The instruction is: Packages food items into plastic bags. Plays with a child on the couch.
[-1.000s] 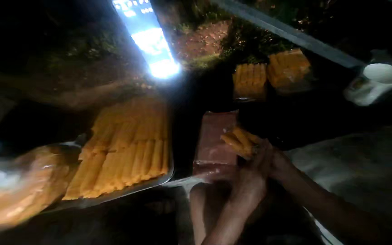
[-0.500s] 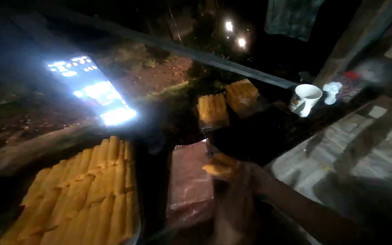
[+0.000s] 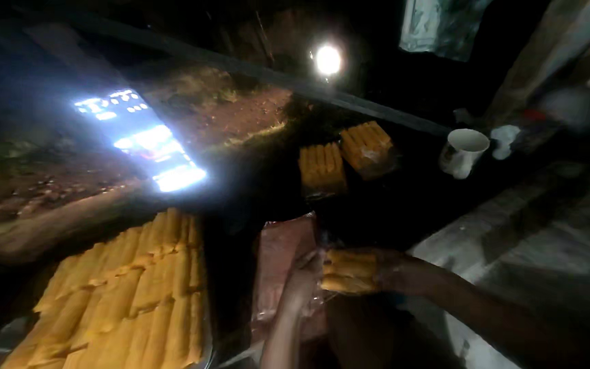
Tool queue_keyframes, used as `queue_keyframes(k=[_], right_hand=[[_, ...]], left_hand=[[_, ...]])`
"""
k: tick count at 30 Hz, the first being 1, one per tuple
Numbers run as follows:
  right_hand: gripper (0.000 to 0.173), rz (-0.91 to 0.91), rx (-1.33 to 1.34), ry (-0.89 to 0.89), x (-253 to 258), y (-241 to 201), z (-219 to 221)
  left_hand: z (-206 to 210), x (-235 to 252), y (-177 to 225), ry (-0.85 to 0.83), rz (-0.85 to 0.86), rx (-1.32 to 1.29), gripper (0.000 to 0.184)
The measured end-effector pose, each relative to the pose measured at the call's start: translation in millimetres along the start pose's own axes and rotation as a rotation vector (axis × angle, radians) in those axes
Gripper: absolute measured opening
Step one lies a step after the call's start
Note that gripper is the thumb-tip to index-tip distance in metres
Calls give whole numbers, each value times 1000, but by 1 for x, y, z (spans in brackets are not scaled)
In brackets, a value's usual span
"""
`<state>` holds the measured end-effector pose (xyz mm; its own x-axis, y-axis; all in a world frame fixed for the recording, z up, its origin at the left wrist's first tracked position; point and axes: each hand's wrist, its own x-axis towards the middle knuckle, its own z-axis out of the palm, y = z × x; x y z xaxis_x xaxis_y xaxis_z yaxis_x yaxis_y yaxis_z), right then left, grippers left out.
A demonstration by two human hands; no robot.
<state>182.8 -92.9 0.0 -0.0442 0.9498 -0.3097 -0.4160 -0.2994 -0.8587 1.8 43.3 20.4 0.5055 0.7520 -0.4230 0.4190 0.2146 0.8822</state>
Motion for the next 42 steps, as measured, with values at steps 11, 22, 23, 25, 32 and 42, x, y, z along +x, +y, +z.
queue_keyframes(k=[11,22,23,25,32,42], right_hand=[[37,-71,356,163,8,15,-16],[30,-75,339,412,14,15,-15],[30,-71,320,459,15,14,-13],[29,-45,262,546,14,11,-9],[42,-112,84,518,6,22,-6],[51,-155,-3,576,10,37,-10]], left_hand=[[16,36,2,-70,104,-3,36],[24,56,5,-98,134,-50,36],[24,57,5,-108,128,-41,37],[24,59,5,-136,120,-15,43],[25,64,5,-197,187,18,46],[31,72,14,-257,238,51,45]])
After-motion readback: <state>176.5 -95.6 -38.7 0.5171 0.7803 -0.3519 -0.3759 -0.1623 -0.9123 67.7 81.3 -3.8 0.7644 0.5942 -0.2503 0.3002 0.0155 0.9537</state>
